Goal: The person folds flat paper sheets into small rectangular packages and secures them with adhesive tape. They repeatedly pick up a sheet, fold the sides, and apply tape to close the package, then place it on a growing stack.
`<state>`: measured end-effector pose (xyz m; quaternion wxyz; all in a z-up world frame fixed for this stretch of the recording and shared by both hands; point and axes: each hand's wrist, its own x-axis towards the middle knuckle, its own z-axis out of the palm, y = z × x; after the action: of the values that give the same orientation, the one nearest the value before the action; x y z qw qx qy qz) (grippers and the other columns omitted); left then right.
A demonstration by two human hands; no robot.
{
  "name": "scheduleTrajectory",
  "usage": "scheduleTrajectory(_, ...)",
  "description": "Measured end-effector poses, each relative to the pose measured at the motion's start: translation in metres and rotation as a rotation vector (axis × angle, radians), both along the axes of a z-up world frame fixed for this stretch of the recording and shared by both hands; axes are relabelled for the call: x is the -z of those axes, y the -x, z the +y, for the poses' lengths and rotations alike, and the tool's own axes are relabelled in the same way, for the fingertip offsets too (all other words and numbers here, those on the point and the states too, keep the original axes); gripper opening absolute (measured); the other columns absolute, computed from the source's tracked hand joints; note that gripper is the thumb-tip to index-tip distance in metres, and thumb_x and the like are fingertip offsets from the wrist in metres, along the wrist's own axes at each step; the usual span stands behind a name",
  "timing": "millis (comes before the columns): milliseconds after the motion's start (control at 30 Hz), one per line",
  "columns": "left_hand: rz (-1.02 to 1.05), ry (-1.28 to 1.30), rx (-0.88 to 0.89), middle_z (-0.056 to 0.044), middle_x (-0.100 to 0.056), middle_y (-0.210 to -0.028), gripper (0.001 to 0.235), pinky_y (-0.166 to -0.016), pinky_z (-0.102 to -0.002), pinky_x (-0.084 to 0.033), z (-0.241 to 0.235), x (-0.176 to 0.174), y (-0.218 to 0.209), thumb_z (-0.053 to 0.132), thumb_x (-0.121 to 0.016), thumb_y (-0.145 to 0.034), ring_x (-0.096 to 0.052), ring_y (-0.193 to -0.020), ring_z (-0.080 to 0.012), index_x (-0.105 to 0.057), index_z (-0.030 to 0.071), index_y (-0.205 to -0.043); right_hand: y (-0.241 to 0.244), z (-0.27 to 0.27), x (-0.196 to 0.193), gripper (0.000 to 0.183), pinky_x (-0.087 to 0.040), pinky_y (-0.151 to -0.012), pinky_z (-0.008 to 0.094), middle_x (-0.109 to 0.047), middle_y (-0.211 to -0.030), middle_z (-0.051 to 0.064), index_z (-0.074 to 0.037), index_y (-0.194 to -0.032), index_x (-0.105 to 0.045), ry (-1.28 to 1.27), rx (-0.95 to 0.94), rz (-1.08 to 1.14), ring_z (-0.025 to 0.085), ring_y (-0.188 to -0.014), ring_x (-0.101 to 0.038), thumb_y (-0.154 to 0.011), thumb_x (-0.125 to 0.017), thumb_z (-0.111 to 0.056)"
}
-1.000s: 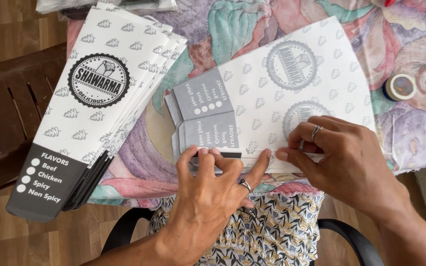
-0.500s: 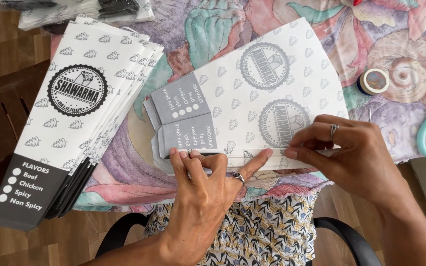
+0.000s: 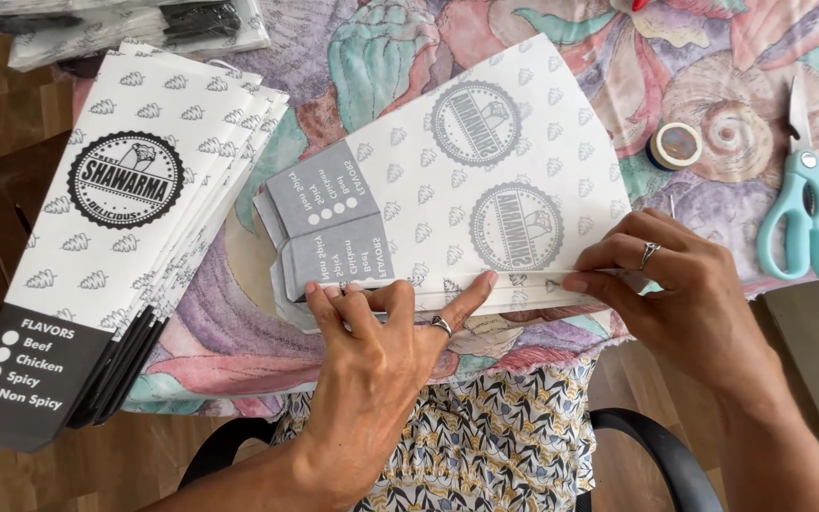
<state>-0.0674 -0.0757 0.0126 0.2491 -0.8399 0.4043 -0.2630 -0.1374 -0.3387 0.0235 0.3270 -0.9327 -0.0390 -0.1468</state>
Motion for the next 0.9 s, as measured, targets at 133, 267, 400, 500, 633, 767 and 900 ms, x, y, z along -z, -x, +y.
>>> scheduleTrajectory(133, 0.017, 0.013, 0.0, -0.009, -0.043, -0.085, 0.109, -0.088, -0.052, -0.06, 0.0, 0.0, 0.001, -0.021, -0.049, -0.091, -0.049, -0.069, -0.0284, 0.0, 0.046, -0.162, -0.002, 0.002, -0.001, 0.005, -0.041, -0.061, 0.028, -0.062, -0.076, 0.004, -0.004, -0.088, -0.077, -0.06, 0.064, 0.002, 0.015, -0.066, -0.053, -0.086, -0.08, -0.008)
scheduleTrajectory(267, 0.031, 0.029, 0.008, -0.01, -0.043, -0.087, 0.097, -0.089, -0.055, -0.059, -0.001, 0.002, 0.001, -0.013, -0.045, -0.098, -0.052, -0.071, -0.0324, 0.0, 0.042, -0.162, -0.009, 0.004, -0.003, 0.007, -0.044, -0.07, 0.027, -0.066, -0.071, -0.001, -0.012, -0.085, -0.077, -0.056, 0.082, 0.043, 0.011, -0.064, -0.058, -0.085, -0.084, -0.014)
scheduleTrajectory(400, 0.052, 0.04, 0.009, -0.008, -0.043, -0.089, 0.091, -0.089, -0.057, -0.058, 0.0, 0.004, 0.001, -0.006, -0.046, -0.101, -0.051, -0.074, -0.0336, -0.001, 0.044, -0.163, -0.01, 0.001, 0.004, 0.013, -0.036, -0.085, 0.035, -0.071, -0.074, -0.003, -0.014, -0.081, -0.073, 0.128, 0.086, 0.048, 0.013, -0.063, -0.062, -0.084, -0.085, -0.017)
scheduleTrajectory(500, 0.037, 0.054, 0.013, -0.007, -0.041, -0.089, 0.093, -0.088, -0.056, -0.059, 0.0, 0.005, 0.001, -0.009, -0.046, -0.1, -0.049, -0.072, -0.031, -0.003, 0.044, -0.163, -0.003, 0.0, 0.004, 0.025, -0.037, -0.078, 0.036, -0.067, -0.076, -0.001, -0.012, -0.079, -0.069, 0.218, 0.119, -0.035, 0.015, -0.067, -0.057, -0.086, -0.087, -0.028)
scheduleTrajectory(633, 0.031, 0.058, 0.019, -0.01, -0.043, -0.089, 0.093, -0.088, -0.056, -0.057, 0.0, 0.006, 0.001, -0.009, -0.046, -0.099, -0.048, -0.069, -0.0316, -0.001, 0.042, -0.163, 0.007, -0.004, 0.002, 0.017, -0.043, -0.069, 0.032, -0.061, -0.077, 0.003, -0.005, -0.086, -0.071, 0.1, 0.134, -0.017, 0.017, -0.071, -0.051, -0.088, -0.084, -0.014)
scheduleTrajectory(767, 0.023, 0.054, 0.024, -0.011, -0.042, -0.088, 0.097, -0.087, -0.056, -0.058, 0.001, 0.007, 0.001, -0.012, -0.05, -0.098, -0.049, -0.072, -0.0321, -0.001, 0.041, -0.163, 0.009, -0.003, 0.005, 0.015, -0.044, -0.065, 0.031, -0.063, -0.08, 0.005, -0.002, -0.091, -0.073, 0.028, 0.189, -0.026, 0.017, -0.071, -0.052, -0.088, -0.084, -0.012)
scheduleTrajectory(900, 0.011, 0.033, 0.027, -0.009, -0.042, -0.087, 0.096, -0.088, -0.055, -0.058, 0.002, 0.006, 0.0, -0.013, -0.048, -0.098, -0.049, -0.07, -0.032, -0.002, 0.04, -0.164, 0.015, -0.007, 0.007, 0.026, -0.046, -0.067, 0.032, -0.057, -0.1, 0.006, -0.006, -0.099, -0.073, 0.031, 0.319, 0.069, 0.017, -0.078, -0.054, -0.085, -0.087, -0.022)
